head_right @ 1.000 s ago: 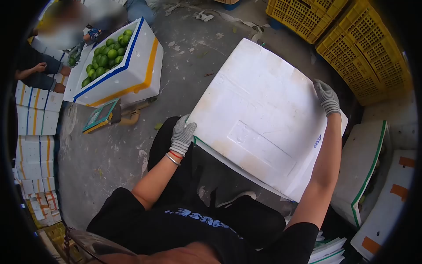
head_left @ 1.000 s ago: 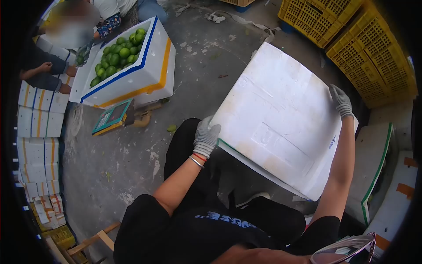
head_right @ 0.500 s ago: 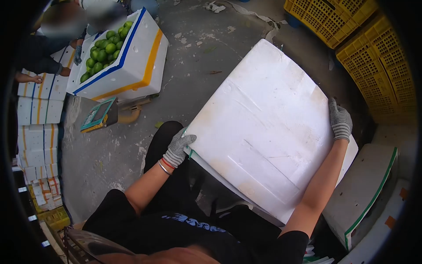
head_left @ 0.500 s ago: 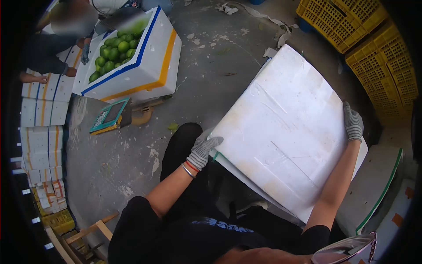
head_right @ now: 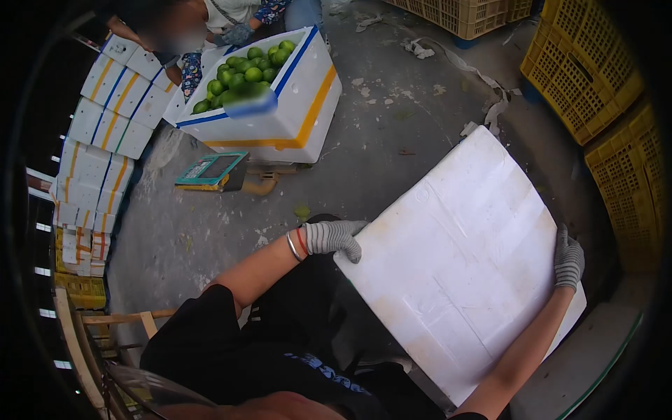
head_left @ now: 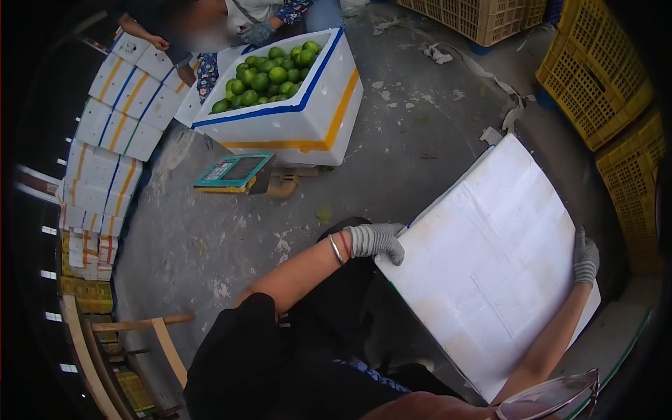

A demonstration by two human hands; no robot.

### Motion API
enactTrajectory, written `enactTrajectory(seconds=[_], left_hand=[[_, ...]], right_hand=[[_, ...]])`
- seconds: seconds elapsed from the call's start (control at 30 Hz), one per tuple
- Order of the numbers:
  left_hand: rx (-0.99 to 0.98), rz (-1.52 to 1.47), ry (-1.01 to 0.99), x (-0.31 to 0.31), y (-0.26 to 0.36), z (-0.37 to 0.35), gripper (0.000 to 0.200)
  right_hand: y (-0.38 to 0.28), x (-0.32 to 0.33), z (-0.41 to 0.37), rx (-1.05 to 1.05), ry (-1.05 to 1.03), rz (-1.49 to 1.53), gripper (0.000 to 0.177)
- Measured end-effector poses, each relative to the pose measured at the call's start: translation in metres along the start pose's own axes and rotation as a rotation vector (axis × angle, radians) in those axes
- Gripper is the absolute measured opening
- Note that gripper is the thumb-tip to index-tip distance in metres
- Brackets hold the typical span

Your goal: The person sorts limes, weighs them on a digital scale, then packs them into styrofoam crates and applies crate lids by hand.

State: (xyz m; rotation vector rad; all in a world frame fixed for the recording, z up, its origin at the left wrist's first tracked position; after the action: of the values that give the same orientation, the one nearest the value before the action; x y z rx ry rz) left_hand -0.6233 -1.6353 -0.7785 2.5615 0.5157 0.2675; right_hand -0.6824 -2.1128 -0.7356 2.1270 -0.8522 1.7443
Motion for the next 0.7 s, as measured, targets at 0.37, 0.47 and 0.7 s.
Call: enactTrajectory(seconds=[0.37, 0.47, 0.7], left_hand=[[-0.025, 0.185, 0.35, 0.05, 0.159, 0.093, 0.083], [-0.076, 0.127, 0.361, 0.054, 0.149, 0.106, 0.081], [-0.217, -0.118, 0.252, 0.054, 0.159, 0.106, 0.066]], right_hand=[[0.041, 0.017, -0.015, -0.079, 0.287, 0.1, 0.054], [0.078, 0.042, -0.038, -0.125, 0.364, 0.12, 0.05], [0.249, -0.068, -0.072, -0.14, 0.222, 1.08, 0.063]])
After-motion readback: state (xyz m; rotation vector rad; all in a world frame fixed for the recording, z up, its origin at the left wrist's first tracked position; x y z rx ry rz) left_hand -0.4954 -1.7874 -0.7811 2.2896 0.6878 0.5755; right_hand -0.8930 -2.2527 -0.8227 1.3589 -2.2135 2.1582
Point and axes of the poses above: each hand's wrist, its own z-axis towards the middle knuckle, its own x-axis out of the back of the hand, y = z × x, the point moved 10 cm from there along z, towards the middle knuckle, and after that the axes turned 12 degrees about x, right-handed, at the moved point
